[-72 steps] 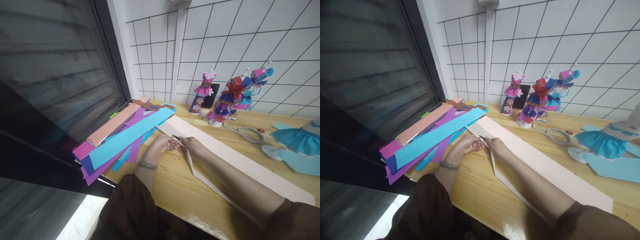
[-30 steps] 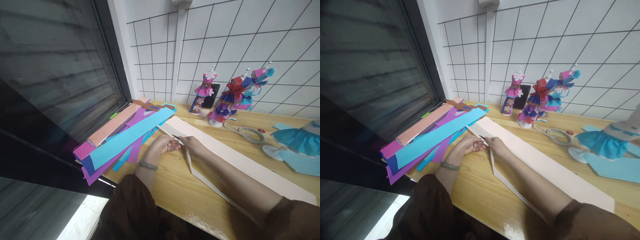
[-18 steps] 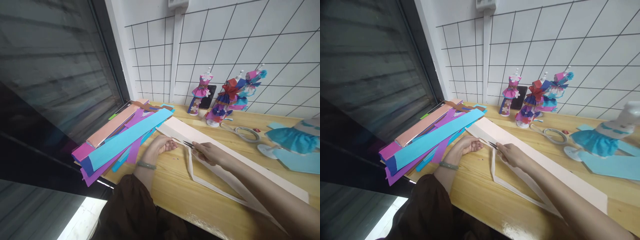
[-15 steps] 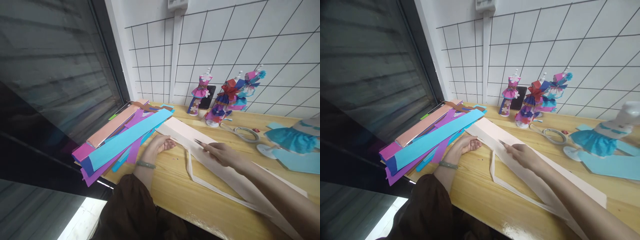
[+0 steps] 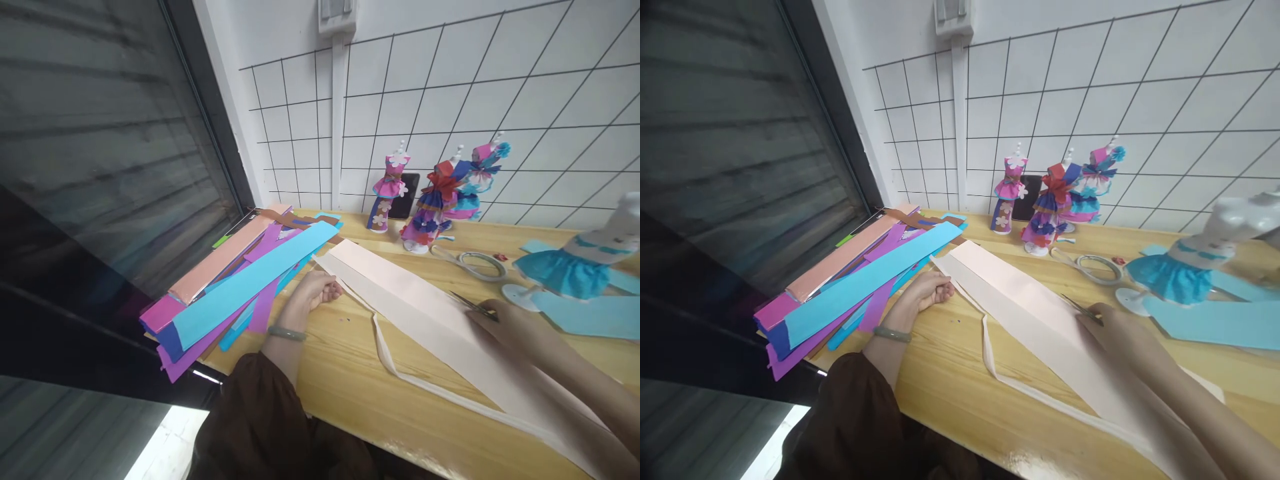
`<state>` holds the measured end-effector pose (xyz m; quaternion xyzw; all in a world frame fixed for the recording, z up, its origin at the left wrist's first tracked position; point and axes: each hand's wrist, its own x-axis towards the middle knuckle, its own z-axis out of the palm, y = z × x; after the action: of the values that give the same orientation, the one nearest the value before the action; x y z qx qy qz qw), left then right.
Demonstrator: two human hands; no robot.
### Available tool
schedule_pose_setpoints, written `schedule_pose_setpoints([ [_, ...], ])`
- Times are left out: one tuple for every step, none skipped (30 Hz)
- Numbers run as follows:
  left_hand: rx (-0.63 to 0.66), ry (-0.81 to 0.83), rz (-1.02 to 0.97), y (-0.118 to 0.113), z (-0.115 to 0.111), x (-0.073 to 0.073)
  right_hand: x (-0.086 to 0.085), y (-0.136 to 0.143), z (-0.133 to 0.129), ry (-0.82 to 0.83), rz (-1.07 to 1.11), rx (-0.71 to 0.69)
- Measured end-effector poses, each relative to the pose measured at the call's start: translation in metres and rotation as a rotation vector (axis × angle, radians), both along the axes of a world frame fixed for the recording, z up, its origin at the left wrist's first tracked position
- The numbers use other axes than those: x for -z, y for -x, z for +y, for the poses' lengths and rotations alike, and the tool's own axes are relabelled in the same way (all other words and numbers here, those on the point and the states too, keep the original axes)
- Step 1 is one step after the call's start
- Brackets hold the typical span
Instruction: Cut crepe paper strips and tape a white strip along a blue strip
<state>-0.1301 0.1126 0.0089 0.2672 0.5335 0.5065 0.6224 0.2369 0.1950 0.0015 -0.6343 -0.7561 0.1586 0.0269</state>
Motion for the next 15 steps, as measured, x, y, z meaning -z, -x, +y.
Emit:
schedule_pose_setpoints([
  [0.018,-0.006,0.000,-0.003,-0.001,-0.001,0.002,-0.007,0.001,0.011,0.014,0.002],
  [0.037,-0.011,0.000,-0.007,-0.002,-0.001,0.005,-0.015,0.003,0.018,0.030,0.011],
  [0.055,-0.013,-0.001,-0.010,-0.003,-0.002,0.007,-0.022,0.004,0.020,0.041,0.030],
  [0.073,-0.014,-0.003,-0.013,-0.004,-0.002,0.010,-0.029,0.006,0.018,0.047,0.058],
  [0.089,-0.014,-0.006,-0.016,-0.005,-0.003,0.011,-0.034,0.006,0.016,0.052,0.083],
  [0.100,-0.013,-0.006,-0.019,-0.005,-0.003,0.011,-0.037,0.006,0.007,0.055,0.109],
  [0.103,-0.010,-0.001,-0.021,-0.005,-0.004,0.008,-0.037,0.004,-0.006,0.059,0.129],
  [0.101,-0.007,0.008,-0.022,-0.006,-0.005,0.003,-0.033,0.000,-0.013,0.070,0.128],
  [0.094,-0.001,0.019,-0.022,-0.006,-0.006,-0.003,-0.026,-0.005,-0.027,0.092,0.112],
  [0.087,0.004,0.032,-0.022,-0.005,-0.007,-0.011,-0.016,-0.012,-0.026,0.113,0.076],
  [0.079,0.009,0.045,-0.022,-0.005,-0.008,-0.021,-0.004,-0.020,-0.015,0.148,0.009],
  [0.073,0.013,0.056,-0.021,-0.005,-0.009,-0.030,0.010,-0.028,-0.050,0.171,0.002],
  [0.068,0.014,0.065,-0.020,-0.004,-0.009,-0.040,0.025,-0.036,-0.010,0.184,-0.041],
  [0.062,0.015,0.077,-0.020,-0.003,-0.009,-0.048,0.040,-0.043,-0.002,0.196,-0.041],
  [0.053,0.014,0.089,-0.019,-0.003,-0.009,-0.055,0.054,-0.049,0.008,0.223,-0.053],
])
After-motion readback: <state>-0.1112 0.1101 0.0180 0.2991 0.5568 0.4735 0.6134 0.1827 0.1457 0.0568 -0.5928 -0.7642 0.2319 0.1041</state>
